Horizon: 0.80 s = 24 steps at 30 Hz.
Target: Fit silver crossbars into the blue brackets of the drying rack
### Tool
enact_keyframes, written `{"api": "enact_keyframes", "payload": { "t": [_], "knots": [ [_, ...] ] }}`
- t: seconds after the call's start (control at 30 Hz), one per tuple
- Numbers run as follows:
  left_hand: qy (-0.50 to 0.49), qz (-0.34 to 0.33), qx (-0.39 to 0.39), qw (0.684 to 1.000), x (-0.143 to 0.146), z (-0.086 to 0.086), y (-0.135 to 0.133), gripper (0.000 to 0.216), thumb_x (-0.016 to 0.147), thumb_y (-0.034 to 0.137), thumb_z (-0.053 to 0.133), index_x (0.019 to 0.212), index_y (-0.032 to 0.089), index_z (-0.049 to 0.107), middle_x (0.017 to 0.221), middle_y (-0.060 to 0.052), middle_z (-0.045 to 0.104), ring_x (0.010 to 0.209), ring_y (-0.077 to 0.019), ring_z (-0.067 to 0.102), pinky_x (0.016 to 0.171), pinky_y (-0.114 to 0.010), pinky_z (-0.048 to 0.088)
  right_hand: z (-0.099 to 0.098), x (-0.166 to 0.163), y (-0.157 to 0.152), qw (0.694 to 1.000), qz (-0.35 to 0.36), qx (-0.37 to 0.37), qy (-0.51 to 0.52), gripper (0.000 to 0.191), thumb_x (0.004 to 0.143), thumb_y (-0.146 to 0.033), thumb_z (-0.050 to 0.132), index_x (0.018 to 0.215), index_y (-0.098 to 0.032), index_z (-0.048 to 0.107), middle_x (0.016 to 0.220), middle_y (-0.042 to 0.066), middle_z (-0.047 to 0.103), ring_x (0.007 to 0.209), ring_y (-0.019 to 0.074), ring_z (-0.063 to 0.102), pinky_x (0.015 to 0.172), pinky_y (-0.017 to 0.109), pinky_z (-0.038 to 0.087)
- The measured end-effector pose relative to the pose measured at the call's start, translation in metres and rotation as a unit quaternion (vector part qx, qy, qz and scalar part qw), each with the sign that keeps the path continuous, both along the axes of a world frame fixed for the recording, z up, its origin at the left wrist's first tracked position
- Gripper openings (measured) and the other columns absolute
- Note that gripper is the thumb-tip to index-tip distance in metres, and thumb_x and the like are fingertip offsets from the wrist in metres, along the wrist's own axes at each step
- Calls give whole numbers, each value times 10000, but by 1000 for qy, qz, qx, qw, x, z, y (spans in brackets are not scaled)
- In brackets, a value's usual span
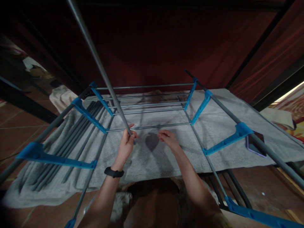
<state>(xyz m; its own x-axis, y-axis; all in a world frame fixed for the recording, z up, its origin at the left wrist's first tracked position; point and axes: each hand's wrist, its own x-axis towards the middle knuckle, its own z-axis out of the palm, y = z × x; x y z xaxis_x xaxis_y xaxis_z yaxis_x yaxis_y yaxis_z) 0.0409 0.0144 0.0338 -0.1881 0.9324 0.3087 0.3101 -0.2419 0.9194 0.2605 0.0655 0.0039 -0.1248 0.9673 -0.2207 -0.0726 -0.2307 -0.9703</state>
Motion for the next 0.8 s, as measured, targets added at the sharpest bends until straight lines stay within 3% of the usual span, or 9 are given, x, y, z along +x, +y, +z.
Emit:
{"api": "enact_keyframes", "payload": {
  "t": [0.1,0.23,0.57,0.8],
  "knots": [
    [9,41,11,999,-11,2,2,259,869,181,433,1093,223,555,821,-4,571,822,-150,557,841,-297,441,5,11,4,999,-36,11,9,302,629,-405,764,865,-221,732,839,45,749,715,159,647,686,308,521],
    [12,83,-9,996,-28,-1,3,144,793,158,464,866,216,573,857,-21,621,876,-162,592,876,-308,450,9,23,8,997,-70,19,13,316,613,-424,773,843,-214,725,830,52,746,715,164,644,690,317,521],
    [78,148,-73,983,-58,-8,-1,189,677,127,436,727,224,590,764,-28,666,807,-201,630,781,-333,479,8,34,16,993,-113,26,36,314,587,-413,775,822,-212,715,832,51,740,715,162,639,704,329,523],
    [199,223,-152,942,-80,-13,0,295,640,71,437,784,210,654,781,-16,708,856,-217,641,824,-321,446,8,35,16,992,-115,23,46,310,595,-394,764,837,-204,722,826,50,743,699,154,635,694,317,524]
  ]
}}
